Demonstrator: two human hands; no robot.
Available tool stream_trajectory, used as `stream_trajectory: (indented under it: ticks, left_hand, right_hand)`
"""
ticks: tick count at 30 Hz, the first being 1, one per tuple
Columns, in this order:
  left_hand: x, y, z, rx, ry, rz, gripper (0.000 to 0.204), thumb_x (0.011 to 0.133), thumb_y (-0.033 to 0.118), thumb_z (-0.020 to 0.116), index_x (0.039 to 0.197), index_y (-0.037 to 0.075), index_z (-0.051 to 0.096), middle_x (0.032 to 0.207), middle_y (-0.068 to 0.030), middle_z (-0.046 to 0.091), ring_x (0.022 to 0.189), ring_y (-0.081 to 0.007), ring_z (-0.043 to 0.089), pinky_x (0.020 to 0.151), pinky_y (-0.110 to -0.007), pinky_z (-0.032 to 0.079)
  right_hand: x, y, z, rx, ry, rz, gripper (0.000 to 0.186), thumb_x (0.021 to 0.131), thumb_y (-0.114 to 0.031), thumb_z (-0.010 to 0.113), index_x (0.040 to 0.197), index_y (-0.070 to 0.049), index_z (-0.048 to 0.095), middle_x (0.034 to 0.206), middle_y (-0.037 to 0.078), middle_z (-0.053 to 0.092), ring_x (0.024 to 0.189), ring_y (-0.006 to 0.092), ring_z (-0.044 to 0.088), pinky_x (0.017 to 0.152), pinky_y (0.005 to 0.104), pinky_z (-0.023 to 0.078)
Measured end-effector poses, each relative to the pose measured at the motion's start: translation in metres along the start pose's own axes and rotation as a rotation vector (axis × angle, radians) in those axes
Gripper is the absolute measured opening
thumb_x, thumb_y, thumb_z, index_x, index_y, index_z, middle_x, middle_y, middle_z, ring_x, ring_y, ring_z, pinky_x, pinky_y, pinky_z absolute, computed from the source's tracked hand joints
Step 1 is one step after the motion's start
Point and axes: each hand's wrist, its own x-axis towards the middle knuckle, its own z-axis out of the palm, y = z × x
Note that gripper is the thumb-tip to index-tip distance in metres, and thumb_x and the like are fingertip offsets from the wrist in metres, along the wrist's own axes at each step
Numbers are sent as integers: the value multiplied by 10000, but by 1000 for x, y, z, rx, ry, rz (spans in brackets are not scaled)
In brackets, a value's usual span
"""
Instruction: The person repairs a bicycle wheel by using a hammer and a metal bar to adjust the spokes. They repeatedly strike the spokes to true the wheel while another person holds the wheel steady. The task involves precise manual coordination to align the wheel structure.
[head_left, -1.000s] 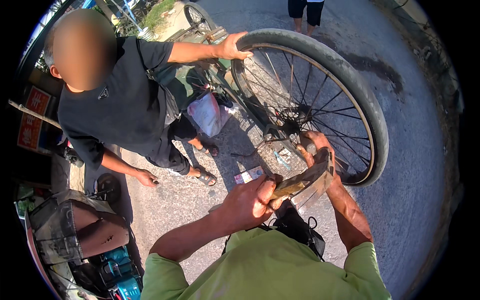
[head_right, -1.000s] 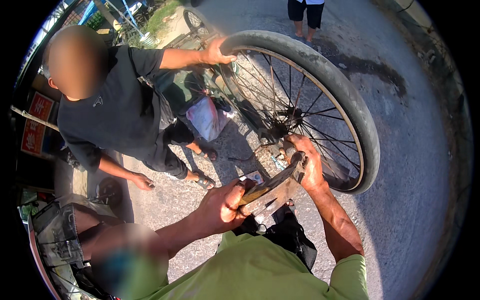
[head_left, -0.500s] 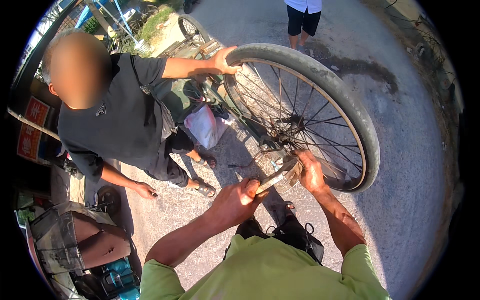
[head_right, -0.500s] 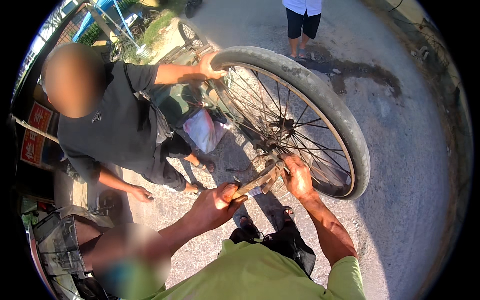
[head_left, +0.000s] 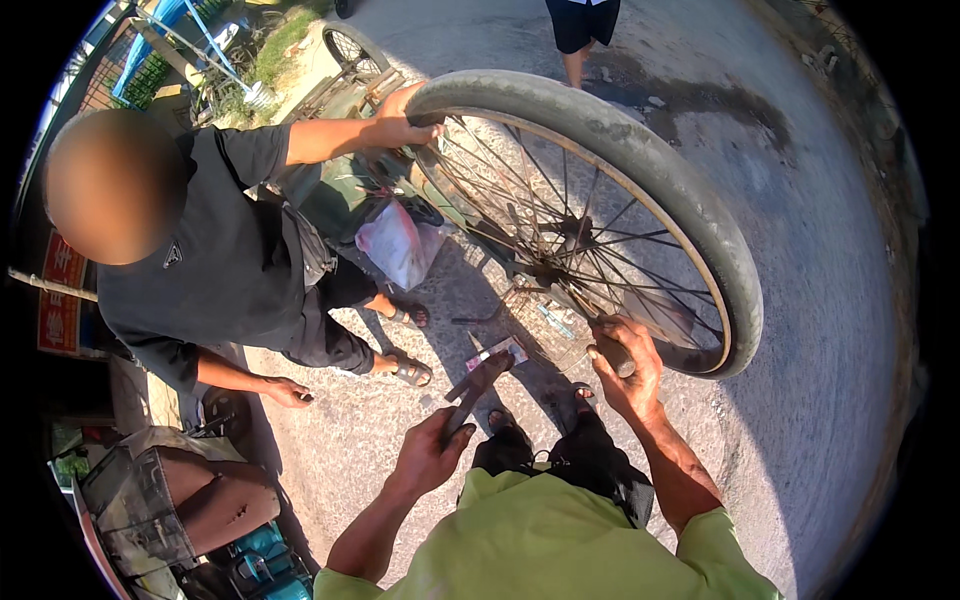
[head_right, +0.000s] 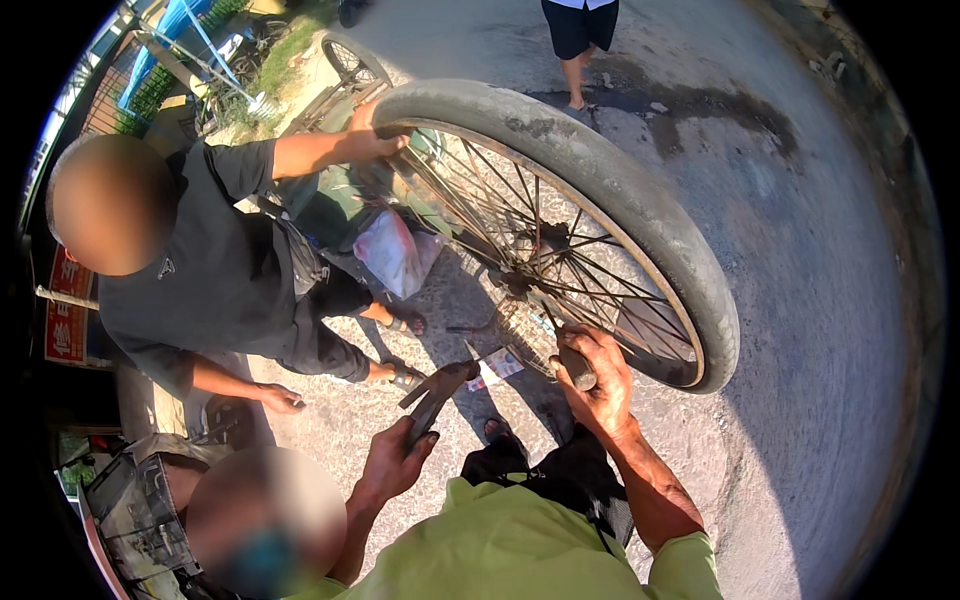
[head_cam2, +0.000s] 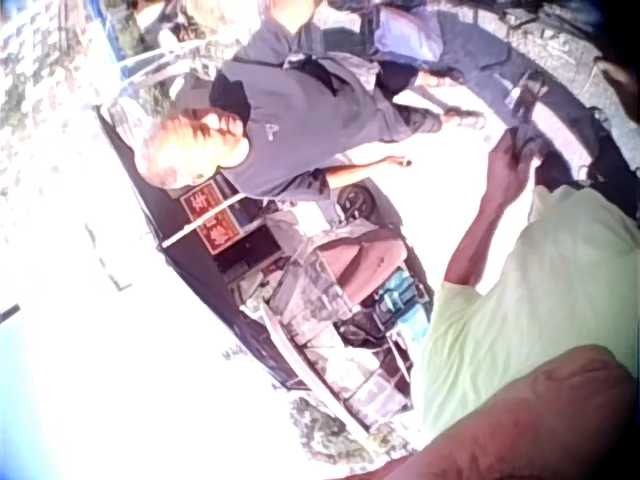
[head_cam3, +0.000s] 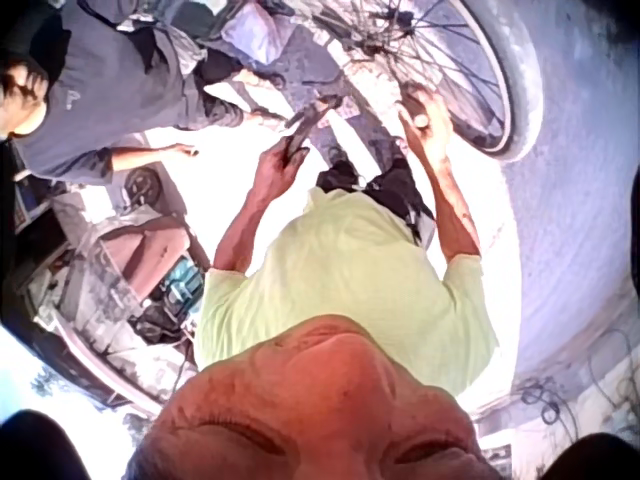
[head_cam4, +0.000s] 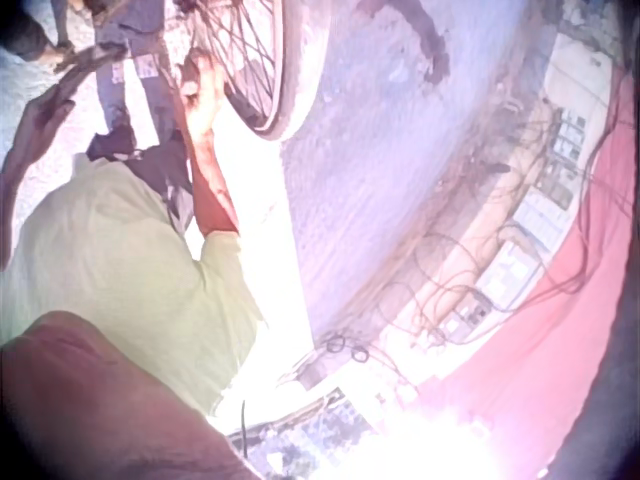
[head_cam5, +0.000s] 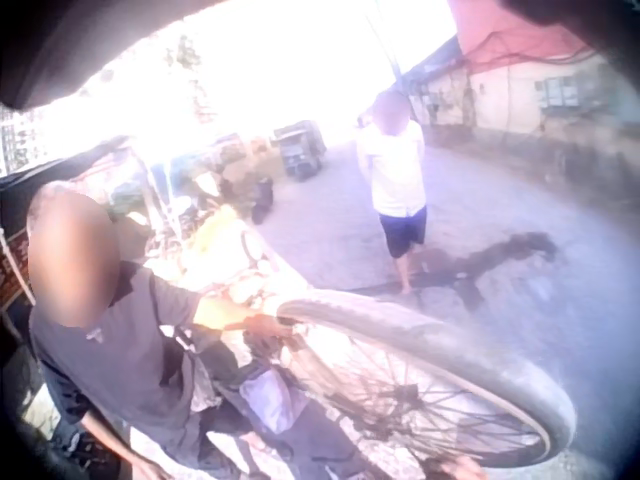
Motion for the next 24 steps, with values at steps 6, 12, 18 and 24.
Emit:
stream_trajectory:
  ticks: [6,12,18,24]
  left_hand:
    - [-19,-30,16,-57,43,-136,240,935,203,677,1053,0,630,652,-83,569,593,-119,478,569,-316,432]
    - [-26,-46,24,-161,63,-175,223,936,183,679,1046,-5,632,667,-38,563,621,-87,458,573,-296,422]
    - [-23,-32,25,-143,39,-162,230,929,172,692,1066,-3,634,689,-35,573,628,-87,463,577,-292,427]
    - [-13,7,23,-21,-50,-58,273,913,135,704,1104,-40,616,786,-28,595,699,-91,485,621,-280,442]
  right_hand:
    - [9,1,6,36,37,-43,484,714,75,797,1152,-40,626,1173,161,639,1051,297,658,874,367,545]
    - [4,16,24,95,142,30,431,752,35,795,1143,-51,637,1184,163,648,1079,294,652,906,373,531]
    - [0,22,28,191,181,174,386,795,-34,793,1150,-23,643,1173,168,662,1121,295,641,937,372,514]
    - [-6,32,28,215,198,173,380,805,-59,800,1149,-12,645,1134,162,677,1066,281,655,906,368,520]
